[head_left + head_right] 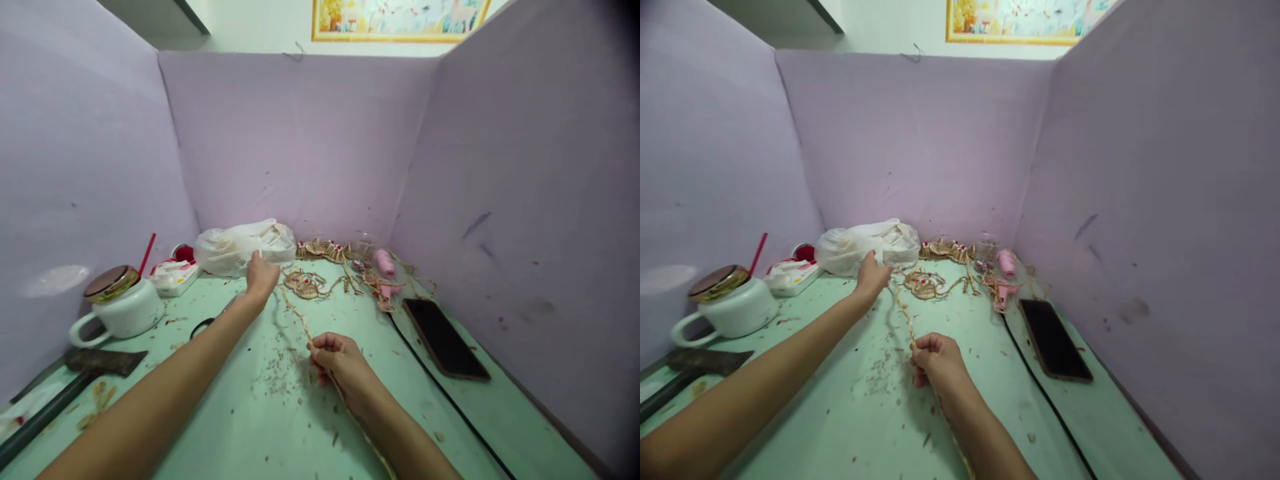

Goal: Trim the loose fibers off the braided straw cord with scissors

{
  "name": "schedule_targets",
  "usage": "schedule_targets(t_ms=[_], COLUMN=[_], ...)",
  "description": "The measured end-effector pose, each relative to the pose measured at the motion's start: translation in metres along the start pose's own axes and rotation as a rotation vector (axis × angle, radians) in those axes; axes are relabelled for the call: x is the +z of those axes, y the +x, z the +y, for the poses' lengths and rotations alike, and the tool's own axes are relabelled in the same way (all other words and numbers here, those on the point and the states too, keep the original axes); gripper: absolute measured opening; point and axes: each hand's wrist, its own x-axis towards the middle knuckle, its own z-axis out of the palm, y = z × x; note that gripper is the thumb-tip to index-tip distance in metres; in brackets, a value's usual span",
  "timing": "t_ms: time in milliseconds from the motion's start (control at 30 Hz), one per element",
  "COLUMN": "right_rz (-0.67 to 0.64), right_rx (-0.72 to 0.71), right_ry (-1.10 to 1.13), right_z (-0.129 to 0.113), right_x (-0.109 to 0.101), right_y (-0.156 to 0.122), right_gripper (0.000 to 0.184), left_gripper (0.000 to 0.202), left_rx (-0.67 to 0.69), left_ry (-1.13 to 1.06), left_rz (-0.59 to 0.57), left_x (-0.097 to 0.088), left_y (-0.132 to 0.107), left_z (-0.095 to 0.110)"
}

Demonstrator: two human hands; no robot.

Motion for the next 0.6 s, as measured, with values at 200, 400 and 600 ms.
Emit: schedule_targets(t_ms=[200,400,600], right_rz=[-0.075,-0.154,-0.168], right_rx=[-0.017,0.054,-0.01], right_ry=[-0.079,-0.179,-0.173], right_z=[0.006,0.006,0.008], right_x=[0.006,0.011,0.011], right_y=[-0.005,-0.012,-0.009], right_gripper=[0.009,0.016,0.025], left_gripper=[0.023,0.013,0.017], left_rx=[-0.359,-0.418,-0.342], left_ry=[0.001,-0.19,-0.212], left_rz=[-0.217,-0.262,-0.267], left_x=[-0.031,-0.029,-0.027], left_y=[-0.068,-0.079,-0.086], left_z=[-0.043,-0.05,-0.052])
